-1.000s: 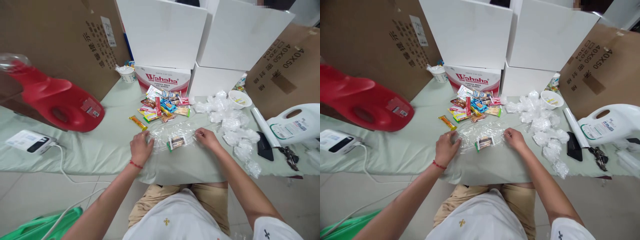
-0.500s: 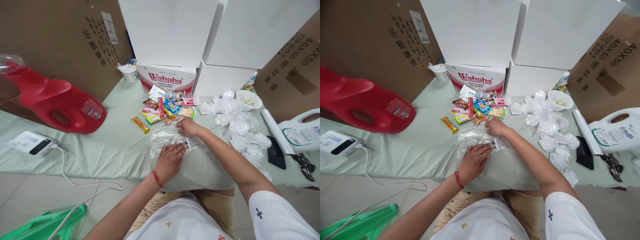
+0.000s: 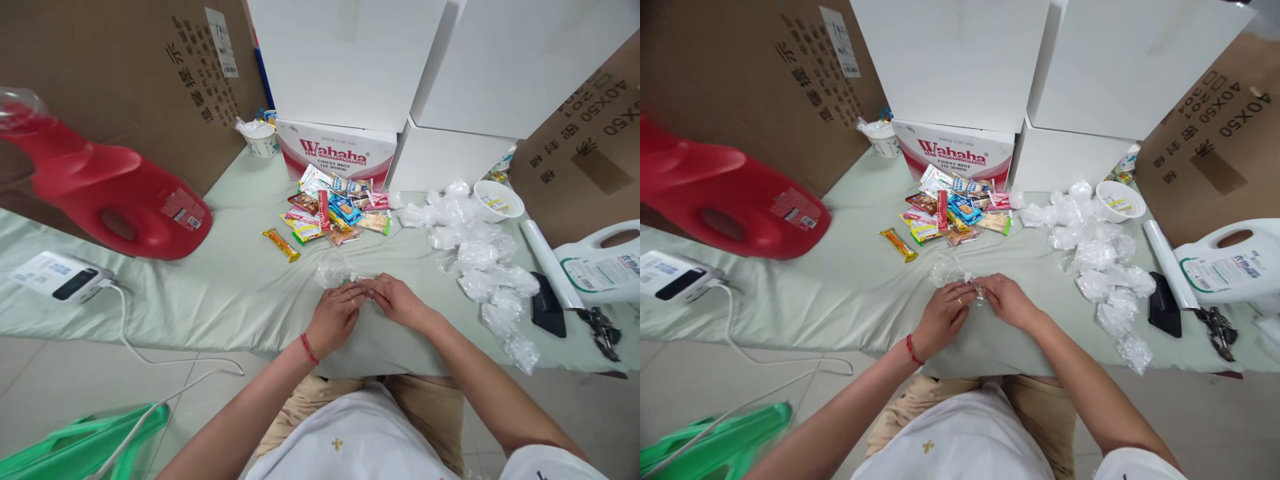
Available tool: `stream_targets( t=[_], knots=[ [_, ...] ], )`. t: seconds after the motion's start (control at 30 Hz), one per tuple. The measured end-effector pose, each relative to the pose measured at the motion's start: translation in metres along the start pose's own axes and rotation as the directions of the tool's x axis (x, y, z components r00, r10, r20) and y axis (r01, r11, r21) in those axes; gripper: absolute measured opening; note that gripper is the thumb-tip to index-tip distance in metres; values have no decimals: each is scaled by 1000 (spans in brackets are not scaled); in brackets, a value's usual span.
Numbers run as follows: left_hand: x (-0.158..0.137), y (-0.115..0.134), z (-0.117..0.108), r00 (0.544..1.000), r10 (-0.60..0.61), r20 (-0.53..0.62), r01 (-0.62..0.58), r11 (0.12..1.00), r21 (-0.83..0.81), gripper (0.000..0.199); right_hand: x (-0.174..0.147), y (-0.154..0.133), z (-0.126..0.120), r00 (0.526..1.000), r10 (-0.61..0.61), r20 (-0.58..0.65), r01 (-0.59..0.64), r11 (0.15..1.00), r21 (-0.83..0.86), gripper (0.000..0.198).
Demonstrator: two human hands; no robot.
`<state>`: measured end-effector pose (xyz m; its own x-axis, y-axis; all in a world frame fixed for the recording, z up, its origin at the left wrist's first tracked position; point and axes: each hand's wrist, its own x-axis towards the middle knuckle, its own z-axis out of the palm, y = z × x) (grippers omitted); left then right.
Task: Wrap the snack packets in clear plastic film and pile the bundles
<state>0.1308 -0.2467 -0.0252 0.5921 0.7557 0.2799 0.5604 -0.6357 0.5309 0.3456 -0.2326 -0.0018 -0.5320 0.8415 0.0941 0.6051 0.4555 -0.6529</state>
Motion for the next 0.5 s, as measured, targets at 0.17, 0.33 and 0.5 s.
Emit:
stream_targets(
  t=[0.17,0.33,0.5],
  knots=[
    [11,5,-1,997,-76,-25,79,991,111,44,7,20,7,927,337,-165,-261,895,361,41],
    [27,9,-2,992,-108,58,95,977,191,41,30,26,-8,815,510,-275,-348,810,472,42],
    [35,1,-3,992,-115,59,117,993,-15,38,24,3,-5,970,177,-167,-143,970,198,47]
  ],
)
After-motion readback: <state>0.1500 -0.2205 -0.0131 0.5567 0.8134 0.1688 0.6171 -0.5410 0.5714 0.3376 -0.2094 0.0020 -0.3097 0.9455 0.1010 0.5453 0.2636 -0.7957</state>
